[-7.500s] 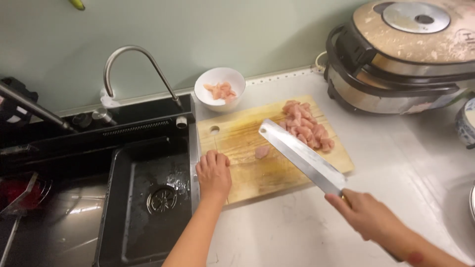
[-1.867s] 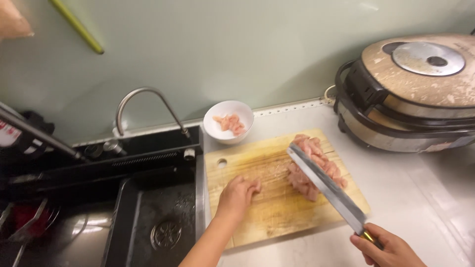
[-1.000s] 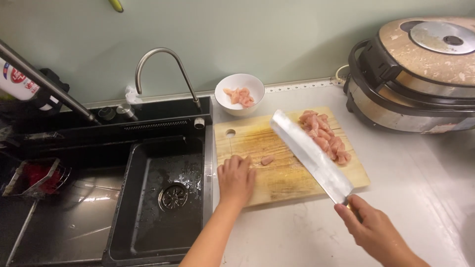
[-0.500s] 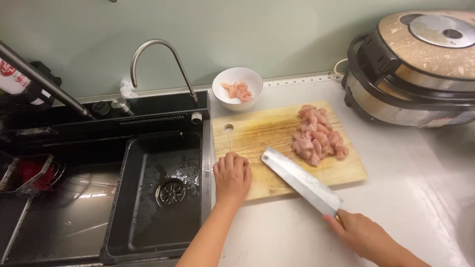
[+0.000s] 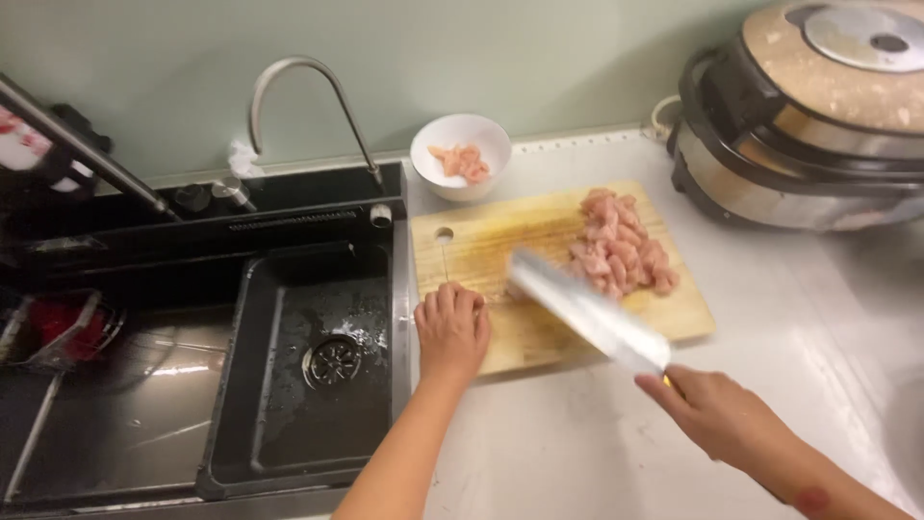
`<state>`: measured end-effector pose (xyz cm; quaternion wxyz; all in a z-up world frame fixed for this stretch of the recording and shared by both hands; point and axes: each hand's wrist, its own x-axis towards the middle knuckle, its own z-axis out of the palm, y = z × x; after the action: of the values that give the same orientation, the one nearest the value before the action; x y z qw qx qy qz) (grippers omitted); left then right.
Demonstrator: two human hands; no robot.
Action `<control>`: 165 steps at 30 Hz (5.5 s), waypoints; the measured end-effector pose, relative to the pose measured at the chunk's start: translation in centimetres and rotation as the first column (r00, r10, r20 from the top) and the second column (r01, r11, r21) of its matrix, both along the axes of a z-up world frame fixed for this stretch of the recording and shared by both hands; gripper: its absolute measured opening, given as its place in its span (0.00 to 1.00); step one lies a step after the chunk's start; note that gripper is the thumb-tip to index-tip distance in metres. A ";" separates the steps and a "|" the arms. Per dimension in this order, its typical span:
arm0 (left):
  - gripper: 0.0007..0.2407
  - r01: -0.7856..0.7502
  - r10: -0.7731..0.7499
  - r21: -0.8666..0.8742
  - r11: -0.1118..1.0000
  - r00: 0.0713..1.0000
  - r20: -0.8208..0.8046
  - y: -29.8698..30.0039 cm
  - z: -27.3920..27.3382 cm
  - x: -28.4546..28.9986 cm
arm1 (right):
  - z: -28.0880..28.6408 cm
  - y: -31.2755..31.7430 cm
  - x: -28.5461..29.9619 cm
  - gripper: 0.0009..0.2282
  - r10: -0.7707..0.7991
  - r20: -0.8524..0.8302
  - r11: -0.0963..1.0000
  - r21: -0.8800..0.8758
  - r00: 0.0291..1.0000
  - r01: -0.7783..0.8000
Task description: Cutting raw meat into small pieces on a cutting board using a kitchen knife.
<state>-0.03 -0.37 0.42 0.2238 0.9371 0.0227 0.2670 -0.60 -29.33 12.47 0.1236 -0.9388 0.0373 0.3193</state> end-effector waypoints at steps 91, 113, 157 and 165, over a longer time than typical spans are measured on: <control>0.06 -0.032 0.038 0.127 0.991 0.998 -0.052 0.2 -1.1 1.6 | -3.4 -2.6 0.6 0.27 -0.019 -0.081 0.992 0.125 0.997 0.029; 0.13 -0.030 0.044 -0.496 0.868 0.999 0.016 3.0 0.6 23.0 | -25.0 -17.5 10.5 0.25 -0.491 -0.096 0.677 0.584 0.866 0.449; 0.14 -0.063 0.042 -0.121 0.991 0.985 -0.169 1.8 -1.3 2.6 | -6.3 -1.0 1.4 0.22 -0.138 0.168 0.943 0.323 0.976 0.078; 0.09 -0.083 0.085 0.020 0.996 0.983 -0.162 2.2 -0.8 0.7 | -0.1 2.0 0.5 0.25 0.050 -0.046 0.998 0.033 0.998 -0.048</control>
<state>0.69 1.81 -0.38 0.2035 0.9554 0.0788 0.1989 -0.09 -27.35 12.32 0.1298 -0.9296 0.0121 0.3447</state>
